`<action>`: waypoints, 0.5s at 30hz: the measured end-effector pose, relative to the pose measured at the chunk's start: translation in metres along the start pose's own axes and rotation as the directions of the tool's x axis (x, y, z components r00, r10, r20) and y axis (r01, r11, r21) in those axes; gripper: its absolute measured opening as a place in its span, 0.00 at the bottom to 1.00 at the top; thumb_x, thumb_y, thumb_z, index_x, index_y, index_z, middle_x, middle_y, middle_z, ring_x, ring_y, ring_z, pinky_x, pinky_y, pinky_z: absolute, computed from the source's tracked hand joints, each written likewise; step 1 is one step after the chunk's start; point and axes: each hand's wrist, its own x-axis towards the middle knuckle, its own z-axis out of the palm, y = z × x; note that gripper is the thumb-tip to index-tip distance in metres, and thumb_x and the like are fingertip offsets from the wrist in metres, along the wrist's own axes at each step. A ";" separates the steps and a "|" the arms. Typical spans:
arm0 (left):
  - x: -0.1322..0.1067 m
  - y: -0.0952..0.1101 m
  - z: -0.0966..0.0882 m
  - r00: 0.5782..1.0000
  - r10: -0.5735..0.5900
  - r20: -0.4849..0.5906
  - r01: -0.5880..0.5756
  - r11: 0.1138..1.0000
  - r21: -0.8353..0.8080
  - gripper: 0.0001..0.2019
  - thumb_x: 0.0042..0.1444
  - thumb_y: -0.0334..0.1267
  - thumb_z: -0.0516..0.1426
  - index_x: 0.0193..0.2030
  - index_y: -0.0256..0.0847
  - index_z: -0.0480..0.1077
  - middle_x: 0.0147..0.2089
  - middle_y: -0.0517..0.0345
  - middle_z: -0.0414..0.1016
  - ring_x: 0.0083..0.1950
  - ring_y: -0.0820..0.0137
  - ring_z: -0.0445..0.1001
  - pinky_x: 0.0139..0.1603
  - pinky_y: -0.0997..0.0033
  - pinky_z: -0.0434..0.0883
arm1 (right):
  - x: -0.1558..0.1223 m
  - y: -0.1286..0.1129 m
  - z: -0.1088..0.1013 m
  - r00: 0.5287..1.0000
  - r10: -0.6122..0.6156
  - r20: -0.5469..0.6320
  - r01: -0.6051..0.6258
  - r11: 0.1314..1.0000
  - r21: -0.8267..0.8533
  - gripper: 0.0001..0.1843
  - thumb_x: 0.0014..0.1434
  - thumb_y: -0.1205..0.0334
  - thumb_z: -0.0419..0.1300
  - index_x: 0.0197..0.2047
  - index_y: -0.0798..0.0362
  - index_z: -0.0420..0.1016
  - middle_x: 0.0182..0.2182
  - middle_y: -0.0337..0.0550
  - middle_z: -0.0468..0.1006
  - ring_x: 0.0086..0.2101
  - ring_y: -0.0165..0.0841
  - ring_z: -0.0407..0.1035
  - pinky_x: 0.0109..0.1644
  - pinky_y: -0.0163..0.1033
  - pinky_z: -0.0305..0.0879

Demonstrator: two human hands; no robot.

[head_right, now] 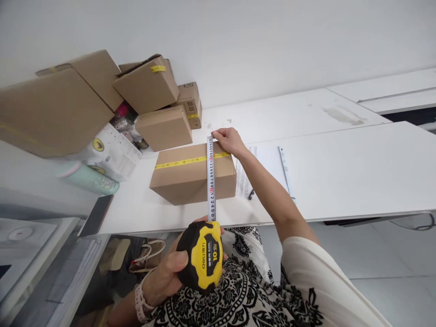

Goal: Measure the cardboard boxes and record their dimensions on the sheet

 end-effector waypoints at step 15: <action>-0.003 -0.021 0.010 0.997 -0.036 0.073 0.040 0.997 -0.063 0.42 0.49 0.52 0.69 0.69 0.49 0.59 0.63 0.41 0.73 0.57 0.44 0.78 0.56 0.40 0.75 | 0.008 0.005 0.006 0.984 0.103 0.147 -0.118 0.989 0.091 0.14 0.51 0.54 0.71 0.24 0.54 0.76 0.22 0.39 0.74 0.24 0.27 0.63 0.25 0.35 0.58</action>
